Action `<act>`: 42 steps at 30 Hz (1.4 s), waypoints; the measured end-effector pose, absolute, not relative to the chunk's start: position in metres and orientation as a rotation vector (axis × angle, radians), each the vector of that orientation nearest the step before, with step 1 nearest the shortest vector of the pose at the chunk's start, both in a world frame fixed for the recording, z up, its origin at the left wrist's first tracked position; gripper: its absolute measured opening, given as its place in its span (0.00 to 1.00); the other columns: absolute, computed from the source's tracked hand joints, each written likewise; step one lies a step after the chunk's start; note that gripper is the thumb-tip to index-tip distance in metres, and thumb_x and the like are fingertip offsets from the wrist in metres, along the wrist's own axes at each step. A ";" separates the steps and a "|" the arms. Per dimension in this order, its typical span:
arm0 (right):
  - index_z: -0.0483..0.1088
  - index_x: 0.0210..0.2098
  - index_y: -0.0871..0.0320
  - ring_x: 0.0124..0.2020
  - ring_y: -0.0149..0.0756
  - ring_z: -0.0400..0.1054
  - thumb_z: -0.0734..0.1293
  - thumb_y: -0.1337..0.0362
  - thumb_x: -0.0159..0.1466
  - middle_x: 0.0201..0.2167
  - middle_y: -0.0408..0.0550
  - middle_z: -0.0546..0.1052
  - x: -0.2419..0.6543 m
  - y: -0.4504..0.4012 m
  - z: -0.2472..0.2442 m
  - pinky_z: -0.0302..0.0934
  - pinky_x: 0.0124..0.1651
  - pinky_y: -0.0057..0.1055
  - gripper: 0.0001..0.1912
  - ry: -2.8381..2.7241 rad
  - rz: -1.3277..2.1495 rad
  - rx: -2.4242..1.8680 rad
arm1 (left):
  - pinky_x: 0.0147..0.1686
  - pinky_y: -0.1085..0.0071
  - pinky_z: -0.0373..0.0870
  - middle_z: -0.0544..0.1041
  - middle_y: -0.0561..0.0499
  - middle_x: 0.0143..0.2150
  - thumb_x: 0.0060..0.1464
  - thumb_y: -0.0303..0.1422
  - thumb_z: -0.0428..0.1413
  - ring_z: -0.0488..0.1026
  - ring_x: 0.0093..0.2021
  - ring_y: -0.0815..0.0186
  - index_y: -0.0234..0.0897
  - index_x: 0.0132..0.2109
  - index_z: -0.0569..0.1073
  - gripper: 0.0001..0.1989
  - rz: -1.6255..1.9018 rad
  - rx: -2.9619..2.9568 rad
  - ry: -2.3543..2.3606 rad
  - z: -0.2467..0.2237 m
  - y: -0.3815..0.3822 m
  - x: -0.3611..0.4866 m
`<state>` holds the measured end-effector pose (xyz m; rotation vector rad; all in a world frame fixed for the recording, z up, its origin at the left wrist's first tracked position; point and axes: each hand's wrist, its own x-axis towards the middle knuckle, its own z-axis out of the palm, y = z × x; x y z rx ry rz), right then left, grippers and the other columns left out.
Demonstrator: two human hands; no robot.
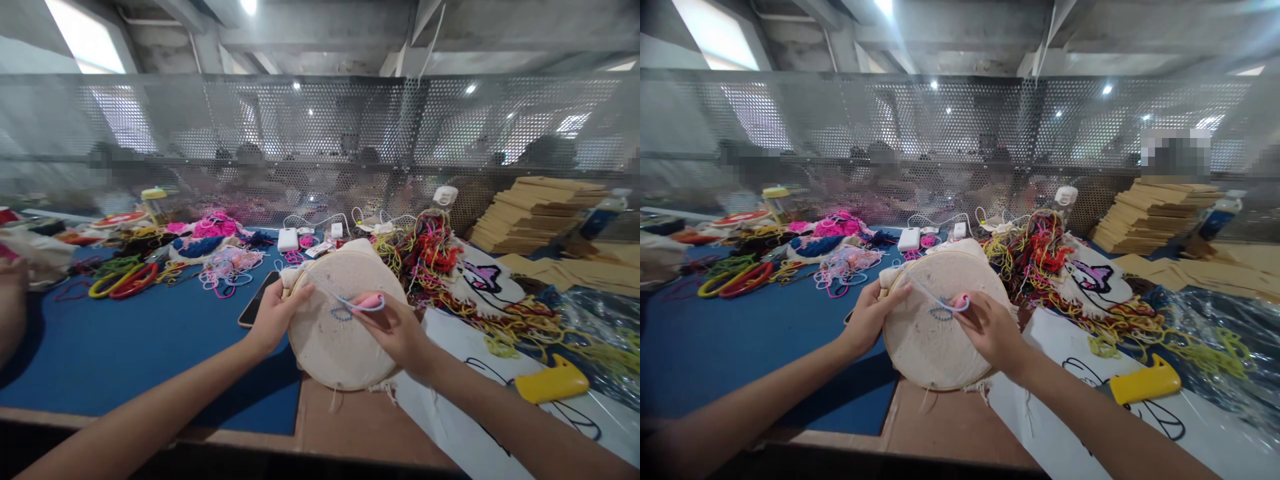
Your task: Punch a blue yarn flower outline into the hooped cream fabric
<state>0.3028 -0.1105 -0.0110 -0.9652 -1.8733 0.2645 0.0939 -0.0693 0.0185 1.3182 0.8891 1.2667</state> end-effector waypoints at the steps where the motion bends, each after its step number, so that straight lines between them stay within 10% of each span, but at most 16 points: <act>1: 0.64 0.39 0.53 0.39 0.38 0.72 0.63 0.66 0.62 0.37 0.48 0.75 0.303 -0.111 -0.011 0.67 0.44 0.38 0.05 -1.851 0.307 -0.962 | 0.31 0.74 0.69 0.78 0.51 0.33 0.43 0.39 0.62 0.73 0.31 0.66 0.35 0.39 0.74 0.16 1.269 1.335 0.891 0.018 -0.069 0.094; 42: 0.63 0.41 0.54 0.41 0.38 0.71 0.61 0.66 0.64 0.40 0.49 0.74 0.306 -0.113 -0.007 0.67 0.45 0.38 0.06 -1.754 0.200 -1.034 | 0.30 0.73 0.69 0.79 0.49 0.34 0.45 0.37 0.61 0.74 0.31 0.65 0.36 0.41 0.75 0.16 1.227 1.351 0.879 0.020 -0.068 0.094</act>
